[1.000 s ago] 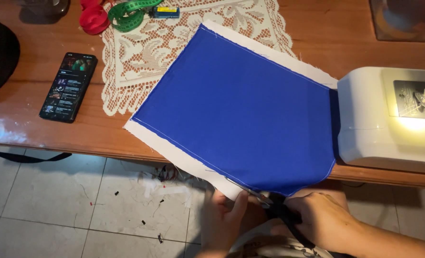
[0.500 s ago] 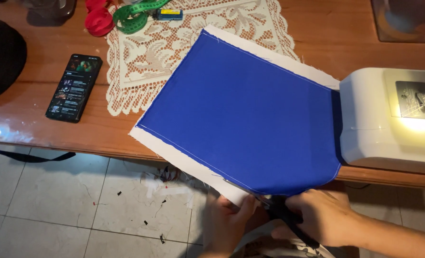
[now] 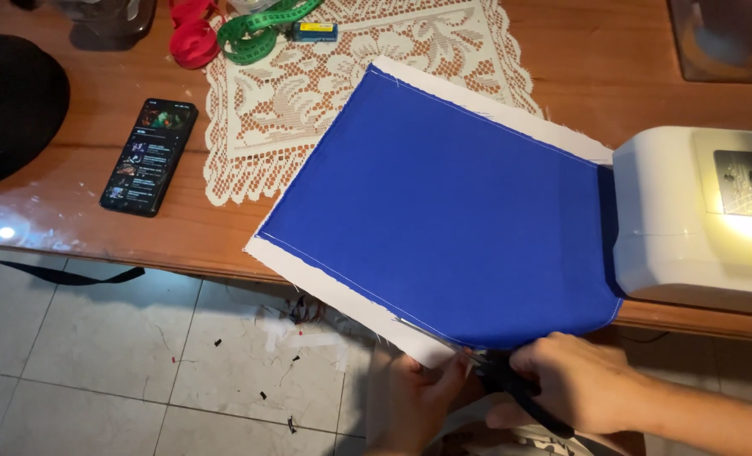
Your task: Cutting a rectangular piece of blue fabric with white borders using scissors on a wooden table.
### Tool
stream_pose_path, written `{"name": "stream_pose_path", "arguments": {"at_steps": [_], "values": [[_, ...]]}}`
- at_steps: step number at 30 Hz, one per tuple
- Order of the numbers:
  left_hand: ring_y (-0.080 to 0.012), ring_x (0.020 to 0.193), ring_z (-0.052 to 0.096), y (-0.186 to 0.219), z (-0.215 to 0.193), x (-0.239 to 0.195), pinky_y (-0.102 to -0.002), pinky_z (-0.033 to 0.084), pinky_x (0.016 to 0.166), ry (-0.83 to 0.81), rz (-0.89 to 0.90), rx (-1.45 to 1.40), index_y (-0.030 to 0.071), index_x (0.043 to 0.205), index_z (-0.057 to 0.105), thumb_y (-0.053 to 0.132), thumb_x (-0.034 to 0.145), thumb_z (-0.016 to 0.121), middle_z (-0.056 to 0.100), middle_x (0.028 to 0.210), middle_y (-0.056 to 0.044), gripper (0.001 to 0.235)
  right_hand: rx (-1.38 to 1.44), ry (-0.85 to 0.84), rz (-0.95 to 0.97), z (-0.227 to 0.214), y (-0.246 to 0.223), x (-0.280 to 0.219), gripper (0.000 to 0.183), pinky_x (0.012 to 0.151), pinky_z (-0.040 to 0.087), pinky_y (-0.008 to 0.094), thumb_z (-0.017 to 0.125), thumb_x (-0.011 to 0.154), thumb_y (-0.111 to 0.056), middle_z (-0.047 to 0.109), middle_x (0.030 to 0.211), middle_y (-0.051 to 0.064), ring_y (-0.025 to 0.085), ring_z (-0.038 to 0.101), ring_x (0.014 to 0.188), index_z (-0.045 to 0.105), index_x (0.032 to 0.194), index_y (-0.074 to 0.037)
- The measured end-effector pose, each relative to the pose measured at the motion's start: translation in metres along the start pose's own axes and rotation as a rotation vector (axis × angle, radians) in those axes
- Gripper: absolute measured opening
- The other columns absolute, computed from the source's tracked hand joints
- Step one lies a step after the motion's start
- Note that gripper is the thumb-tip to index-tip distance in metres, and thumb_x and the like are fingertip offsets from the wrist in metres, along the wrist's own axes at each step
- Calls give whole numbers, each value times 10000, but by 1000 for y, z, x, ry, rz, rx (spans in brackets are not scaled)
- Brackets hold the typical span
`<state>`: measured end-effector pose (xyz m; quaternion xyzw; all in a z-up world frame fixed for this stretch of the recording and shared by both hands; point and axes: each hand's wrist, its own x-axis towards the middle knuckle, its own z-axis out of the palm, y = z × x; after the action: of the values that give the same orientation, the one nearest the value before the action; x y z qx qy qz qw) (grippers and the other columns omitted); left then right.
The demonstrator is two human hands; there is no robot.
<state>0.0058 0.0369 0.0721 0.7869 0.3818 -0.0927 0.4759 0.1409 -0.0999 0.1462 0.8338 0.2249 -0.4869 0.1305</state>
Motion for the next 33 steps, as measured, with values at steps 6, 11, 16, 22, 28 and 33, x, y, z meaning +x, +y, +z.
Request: {"name": "stream_pose_path", "arguments": {"at_steps": [6, 11, 16, 22, 28, 33], "values": [[-134, 968, 643, -23, 16, 12, -319, 546, 743, 26, 9, 104, 286, 671, 833, 682, 733, 746, 753, 621, 53, 410, 116, 41, -11, 10, 12, 8, 532, 653, 483, 283, 754, 722, -865, 661, 679, -104, 65, 601, 672, 732, 700, -334], [-79, 728, 741, -59, 70, 31, -245, 606, 625, -21, 245, -788, 40, 888, 854, 118, 816, 814, 830, 774, -31, 113, 82, 38, -37, 1, 2, 2, 537, 615, 468, 278, 815, 748, -823, 597, 646, -102, 67, 538, 639, 691, 678, -305], [-58, 583, 660, -59, 68, 30, -265, 528, 488, -8, 232, -693, 62, 745, 798, 151, 816, 828, 752, 615, -5, 118, 57, 63, -189, -1, 3, 10, 620, 580, 373, 288, 885, 794, -757, 404, 633, -71, 122, 365, 639, 588, 630, -238], [-58, 719, 681, -50, 62, 27, -240, 580, 620, -38, 269, -803, 29, 905, 850, 112, 834, 808, 775, 737, 5, 116, 99, 144, -244, 12, 14, 22, 608, 543, 424, 296, 837, 843, -697, 435, 527, -80, 57, 416, 590, 571, 563, -228], [-27, 580, 525, -51, 60, 25, -251, 429, 472, -53, 307, -785, 52, 724, 748, 65, 865, 793, 588, 567, 50, 149, 174, 130, -309, 6, 7, 19, 638, 525, 376, 302, 922, 844, -642, 416, 537, -85, 60, 379, 583, 569, 538, -207], [-86, 713, 615, -46, 58, 24, -260, 517, 608, -178, 383, -921, 41, 828, 706, 36, 919, 728, 680, 733, -10, 93, 56, 73, -189, -7, -9, 10, 611, 594, 393, 295, 871, 747, -767, 515, 584, -62, 117, 457, 595, 602, 606, -238]]}}
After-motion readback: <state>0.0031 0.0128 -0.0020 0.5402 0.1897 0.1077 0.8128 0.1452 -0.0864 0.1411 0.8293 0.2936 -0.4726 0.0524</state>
